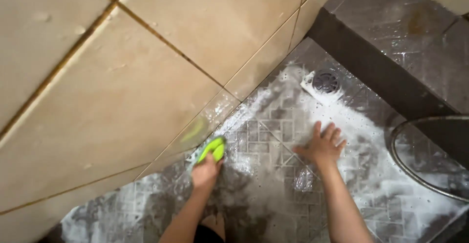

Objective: Scrubbing the bathroom floor and tiles with a brush and soapy water.

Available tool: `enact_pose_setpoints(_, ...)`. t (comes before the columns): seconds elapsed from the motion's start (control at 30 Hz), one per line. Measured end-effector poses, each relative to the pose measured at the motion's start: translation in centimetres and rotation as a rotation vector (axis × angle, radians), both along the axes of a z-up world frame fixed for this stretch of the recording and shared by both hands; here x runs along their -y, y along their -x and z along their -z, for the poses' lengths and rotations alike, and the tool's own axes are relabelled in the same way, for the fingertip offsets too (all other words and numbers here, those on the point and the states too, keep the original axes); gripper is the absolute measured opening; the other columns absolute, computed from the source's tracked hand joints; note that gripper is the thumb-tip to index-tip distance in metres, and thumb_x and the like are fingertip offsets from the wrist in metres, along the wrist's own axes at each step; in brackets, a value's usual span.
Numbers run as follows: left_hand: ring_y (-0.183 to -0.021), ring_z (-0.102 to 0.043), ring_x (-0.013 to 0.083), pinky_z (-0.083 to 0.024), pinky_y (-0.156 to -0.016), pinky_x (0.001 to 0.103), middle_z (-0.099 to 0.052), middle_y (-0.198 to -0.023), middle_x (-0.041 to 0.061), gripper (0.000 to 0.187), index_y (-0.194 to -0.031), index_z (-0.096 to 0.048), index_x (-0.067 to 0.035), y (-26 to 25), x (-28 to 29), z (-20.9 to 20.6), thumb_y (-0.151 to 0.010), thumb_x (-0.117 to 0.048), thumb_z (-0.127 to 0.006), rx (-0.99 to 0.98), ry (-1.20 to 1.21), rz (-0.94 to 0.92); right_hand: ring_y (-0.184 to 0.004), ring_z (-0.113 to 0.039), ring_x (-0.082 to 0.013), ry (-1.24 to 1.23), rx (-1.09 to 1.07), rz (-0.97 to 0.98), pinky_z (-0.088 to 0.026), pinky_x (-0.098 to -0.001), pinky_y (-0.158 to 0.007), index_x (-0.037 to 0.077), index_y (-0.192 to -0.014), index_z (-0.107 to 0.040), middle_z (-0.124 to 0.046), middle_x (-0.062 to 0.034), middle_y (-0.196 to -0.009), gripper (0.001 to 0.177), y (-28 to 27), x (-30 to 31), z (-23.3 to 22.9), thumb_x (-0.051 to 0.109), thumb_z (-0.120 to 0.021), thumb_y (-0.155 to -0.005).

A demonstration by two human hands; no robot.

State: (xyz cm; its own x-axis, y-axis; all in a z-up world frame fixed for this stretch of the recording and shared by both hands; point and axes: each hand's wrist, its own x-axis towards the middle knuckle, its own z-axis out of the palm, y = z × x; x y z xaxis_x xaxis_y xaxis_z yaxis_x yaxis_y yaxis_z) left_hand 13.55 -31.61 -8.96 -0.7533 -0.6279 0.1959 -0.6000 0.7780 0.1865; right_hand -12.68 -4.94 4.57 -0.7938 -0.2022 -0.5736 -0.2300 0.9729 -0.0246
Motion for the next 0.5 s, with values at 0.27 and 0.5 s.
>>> enact_pose_setpoints(0.27, -0.073, -0.072, 0.0376, -0.058, -0.068, 0.050, -0.074, -0.084, 0.016, 0.041, -0.115, -0.063, -0.013, 7.9, -0.5, -2.3, -0.092, -0.046, -0.071, 0.094, -0.135, 0.128, -0.157, -0.005, -0.0432, -0.071, -0.111, -0.059, -0.002, -0.0674, -0.120, 0.025, -0.167, -0.003, 0.002, -0.0207, -0.172, 0.140, -1.2, -1.7, 5.1, 0.067, -0.088, -0.064)
enact_pose_setpoints(0.5, -0.063, -0.071, 0.0327, -0.057, -0.062, 0.048, -0.072, -0.074, 0.014, 0.047, -0.122, -0.064, -0.012, 12.8, -1.4, -1.7, -0.089, -0.044, -0.074, 0.085, -0.102, 0.162, -0.158, -0.001, -0.0416, -0.068, -0.040, -0.021, 0.002, -0.0667, -0.119, 0.027, -0.167, 0.000, 0.006, -0.0191, -0.172, 0.142, -0.5, -1.3, 4.2, 0.064, -0.090, -0.064)
